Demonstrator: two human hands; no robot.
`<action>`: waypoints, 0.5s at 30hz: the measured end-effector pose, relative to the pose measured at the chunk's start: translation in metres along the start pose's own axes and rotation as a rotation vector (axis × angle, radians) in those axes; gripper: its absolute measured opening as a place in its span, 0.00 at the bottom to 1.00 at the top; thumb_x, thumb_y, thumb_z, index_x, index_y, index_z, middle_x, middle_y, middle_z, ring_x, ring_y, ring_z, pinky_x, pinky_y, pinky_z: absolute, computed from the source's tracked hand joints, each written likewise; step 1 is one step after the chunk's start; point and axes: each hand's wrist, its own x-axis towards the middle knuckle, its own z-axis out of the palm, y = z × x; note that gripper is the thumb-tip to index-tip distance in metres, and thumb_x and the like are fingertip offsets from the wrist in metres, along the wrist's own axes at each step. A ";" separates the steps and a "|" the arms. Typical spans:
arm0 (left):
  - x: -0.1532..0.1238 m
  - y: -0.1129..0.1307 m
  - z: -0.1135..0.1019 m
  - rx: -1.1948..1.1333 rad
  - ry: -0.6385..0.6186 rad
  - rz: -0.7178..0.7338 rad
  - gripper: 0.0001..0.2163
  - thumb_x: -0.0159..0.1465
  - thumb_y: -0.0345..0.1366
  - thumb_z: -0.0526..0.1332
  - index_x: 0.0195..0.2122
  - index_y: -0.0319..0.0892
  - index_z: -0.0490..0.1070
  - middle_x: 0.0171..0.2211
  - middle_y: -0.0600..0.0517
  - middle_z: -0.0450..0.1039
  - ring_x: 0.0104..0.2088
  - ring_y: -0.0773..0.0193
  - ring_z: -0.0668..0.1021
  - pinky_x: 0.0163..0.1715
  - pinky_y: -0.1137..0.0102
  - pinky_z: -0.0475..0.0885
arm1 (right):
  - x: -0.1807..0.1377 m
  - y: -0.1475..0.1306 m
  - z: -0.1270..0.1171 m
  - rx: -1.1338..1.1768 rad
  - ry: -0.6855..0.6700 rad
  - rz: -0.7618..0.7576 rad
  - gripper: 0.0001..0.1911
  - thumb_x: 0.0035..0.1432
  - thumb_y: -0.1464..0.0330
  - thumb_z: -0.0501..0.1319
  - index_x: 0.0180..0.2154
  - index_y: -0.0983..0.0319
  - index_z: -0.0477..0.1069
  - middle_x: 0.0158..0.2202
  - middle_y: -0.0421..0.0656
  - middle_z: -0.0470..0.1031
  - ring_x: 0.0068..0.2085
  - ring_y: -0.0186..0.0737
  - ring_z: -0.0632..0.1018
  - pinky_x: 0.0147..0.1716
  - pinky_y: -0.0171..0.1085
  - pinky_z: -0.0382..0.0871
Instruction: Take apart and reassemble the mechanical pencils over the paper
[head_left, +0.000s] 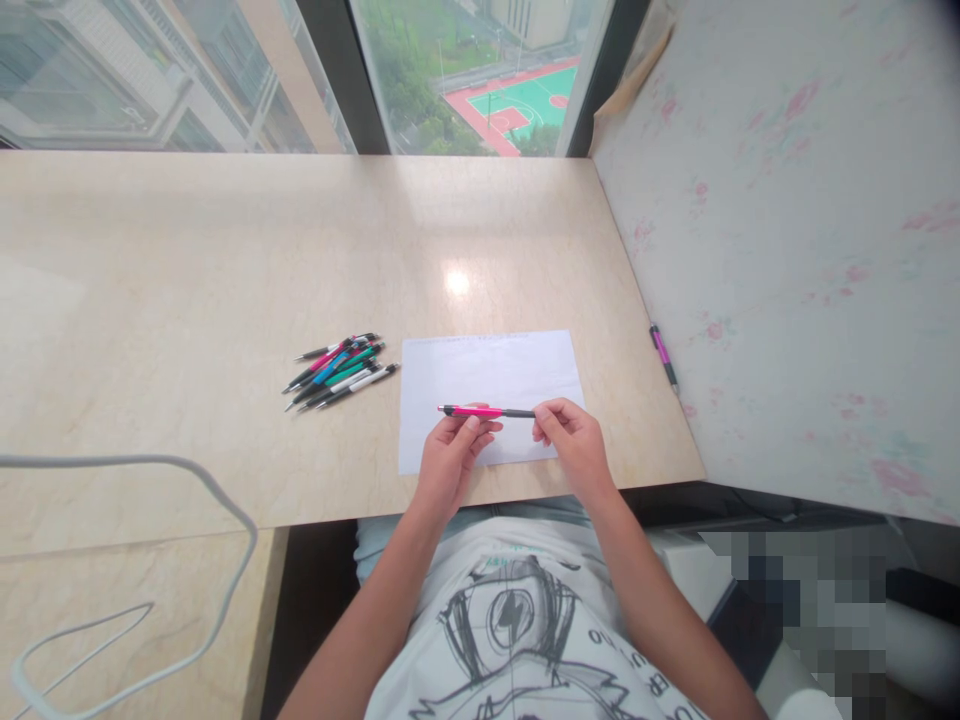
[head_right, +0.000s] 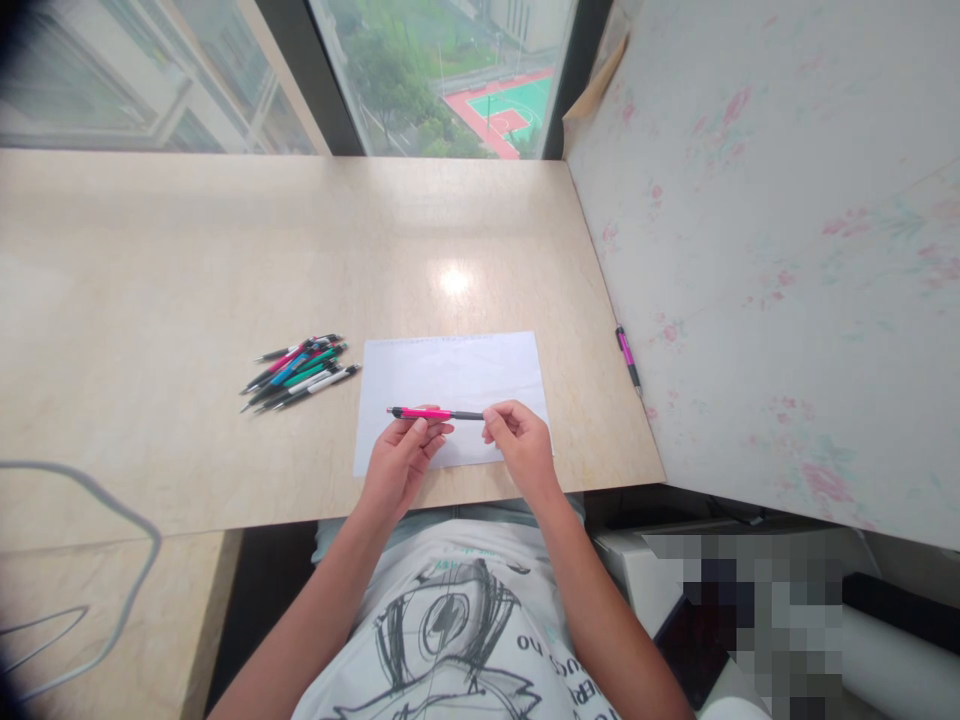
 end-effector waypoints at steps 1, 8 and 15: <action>0.000 0.000 0.000 0.002 0.008 0.000 0.13 0.58 0.42 0.71 0.40 0.40 0.79 0.42 0.45 0.82 0.38 0.63 0.82 0.39 0.72 0.75 | 0.000 -0.001 0.000 -0.003 0.002 -0.002 0.14 0.60 0.56 0.64 0.31 0.59 0.74 0.23 0.39 0.73 0.26 0.36 0.73 0.27 0.36 0.68; 0.000 0.002 0.001 -0.010 0.030 -0.024 0.14 0.55 0.39 0.73 0.39 0.39 0.77 0.38 0.47 0.82 0.35 0.64 0.83 0.37 0.73 0.74 | 0.000 0.000 0.001 -0.047 0.021 -0.006 0.12 0.55 0.58 0.67 0.35 0.60 0.78 0.31 0.42 0.79 0.32 0.39 0.77 0.32 0.37 0.71; 0.000 0.002 0.003 -0.015 0.050 -0.012 0.14 0.55 0.41 0.73 0.38 0.38 0.78 0.37 0.47 0.82 0.34 0.66 0.82 0.34 0.75 0.74 | -0.002 0.006 0.000 -0.046 0.035 -0.066 0.14 0.56 0.57 0.67 0.40 0.59 0.78 0.36 0.44 0.79 0.37 0.41 0.78 0.33 0.37 0.70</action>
